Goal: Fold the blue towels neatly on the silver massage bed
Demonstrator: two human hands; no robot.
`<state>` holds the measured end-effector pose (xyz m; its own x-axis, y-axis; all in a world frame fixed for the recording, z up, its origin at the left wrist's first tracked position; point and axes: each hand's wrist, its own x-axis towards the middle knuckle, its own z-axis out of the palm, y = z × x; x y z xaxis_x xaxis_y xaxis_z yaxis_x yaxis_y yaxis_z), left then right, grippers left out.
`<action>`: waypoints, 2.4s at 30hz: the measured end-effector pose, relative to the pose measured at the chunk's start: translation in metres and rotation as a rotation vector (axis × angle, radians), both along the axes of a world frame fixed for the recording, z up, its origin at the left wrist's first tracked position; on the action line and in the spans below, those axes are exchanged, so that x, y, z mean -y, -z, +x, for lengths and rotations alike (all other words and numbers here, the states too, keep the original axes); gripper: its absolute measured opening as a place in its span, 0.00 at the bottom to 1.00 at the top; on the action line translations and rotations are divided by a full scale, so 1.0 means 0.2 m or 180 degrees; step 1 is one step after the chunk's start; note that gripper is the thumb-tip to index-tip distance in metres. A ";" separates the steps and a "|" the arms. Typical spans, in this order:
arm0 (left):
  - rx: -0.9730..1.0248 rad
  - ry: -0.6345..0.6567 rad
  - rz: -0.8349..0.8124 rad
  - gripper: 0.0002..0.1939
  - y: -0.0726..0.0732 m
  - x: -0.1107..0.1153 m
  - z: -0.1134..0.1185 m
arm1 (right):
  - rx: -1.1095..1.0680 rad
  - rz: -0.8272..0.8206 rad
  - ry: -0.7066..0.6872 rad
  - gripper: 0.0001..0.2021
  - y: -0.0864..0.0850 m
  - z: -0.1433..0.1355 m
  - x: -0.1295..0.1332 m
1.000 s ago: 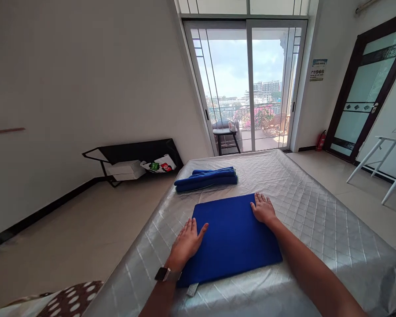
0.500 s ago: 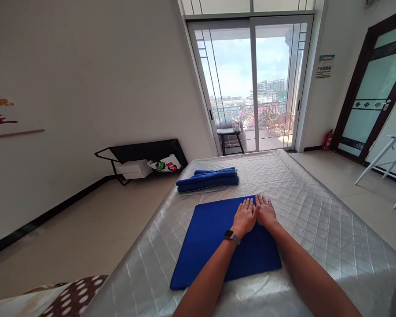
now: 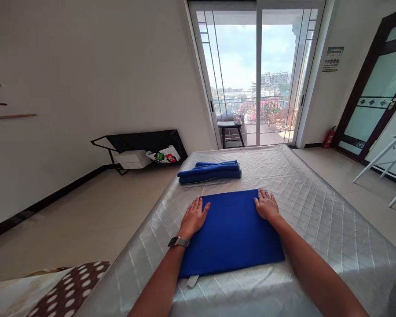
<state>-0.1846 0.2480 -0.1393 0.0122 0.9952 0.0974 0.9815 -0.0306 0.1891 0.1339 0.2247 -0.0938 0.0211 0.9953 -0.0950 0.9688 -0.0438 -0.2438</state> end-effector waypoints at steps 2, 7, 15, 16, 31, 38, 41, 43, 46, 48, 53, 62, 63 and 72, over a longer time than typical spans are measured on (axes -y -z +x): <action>0.0053 0.0010 0.0009 0.42 0.00 0.01 0.01 | 0.0069 0.0010 0.0019 0.32 -0.01 0.00 0.00; 0.0057 0.0023 0.0050 0.41 -0.03 0.01 0.06 | 0.0225 0.0029 0.0018 0.32 0.01 0.01 -0.01; 0.0154 0.0065 0.0035 0.40 -0.03 0.00 0.08 | 0.0419 -0.0032 0.0098 0.31 -0.04 0.00 0.02; 0.0186 0.0063 0.0054 0.41 -0.03 0.00 0.08 | 0.0423 -0.0038 0.0103 0.31 -0.04 0.00 0.04; 0.0136 0.0035 0.0217 0.39 -0.04 0.02 0.07 | 0.0200 0.0068 0.0042 0.32 -0.01 -0.02 0.27; 0.0081 0.0374 0.0688 0.33 -0.18 0.10 0.15 | 0.0008 0.0071 0.0056 0.32 0.01 -0.02 0.26; 0.0081 0.1037 0.0504 0.31 -0.18 0.18 0.38 | -0.0079 0.0063 0.0059 0.33 0.01 -0.02 0.26; -0.0023 0.1495 0.0383 0.31 -0.15 0.25 0.55 | -0.0118 0.0070 0.0064 0.33 0.01 -0.02 0.26; -0.0141 0.1805 0.0251 0.33 -0.09 0.34 0.72 | -0.0119 0.0086 0.0055 0.33 -0.01 -0.02 0.27; -0.0159 0.1787 0.0171 0.34 -0.07 0.37 0.73 | -0.0109 0.0082 0.0040 0.32 -0.02 -0.02 0.27; -0.0224 0.1567 -0.0135 0.35 -0.06 0.46 0.40 | -0.0138 0.0017 0.0031 0.32 -0.03 -0.02 0.27; 0.0877 0.1095 -0.0108 0.27 -0.03 0.81 -0.27 | -0.0071 0.0215 0.0013 0.31 -0.01 -0.02 0.27; 0.1136 0.0970 0.0018 0.26 -0.04 0.83 -0.28 | -0.0052 0.0255 0.0007 0.31 -0.02 -0.02 0.27; 0.1548 0.0984 0.0428 0.10 -0.19 0.91 -0.18 | -0.0397 0.0805 -0.1123 0.12 -0.18 0.12 0.60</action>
<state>-0.2200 0.0657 -0.1004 0.2222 0.9311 0.2894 0.7248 -0.3563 0.5897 0.1575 0.1041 -0.0569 -0.3198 0.9318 0.1718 0.8764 0.3598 -0.3202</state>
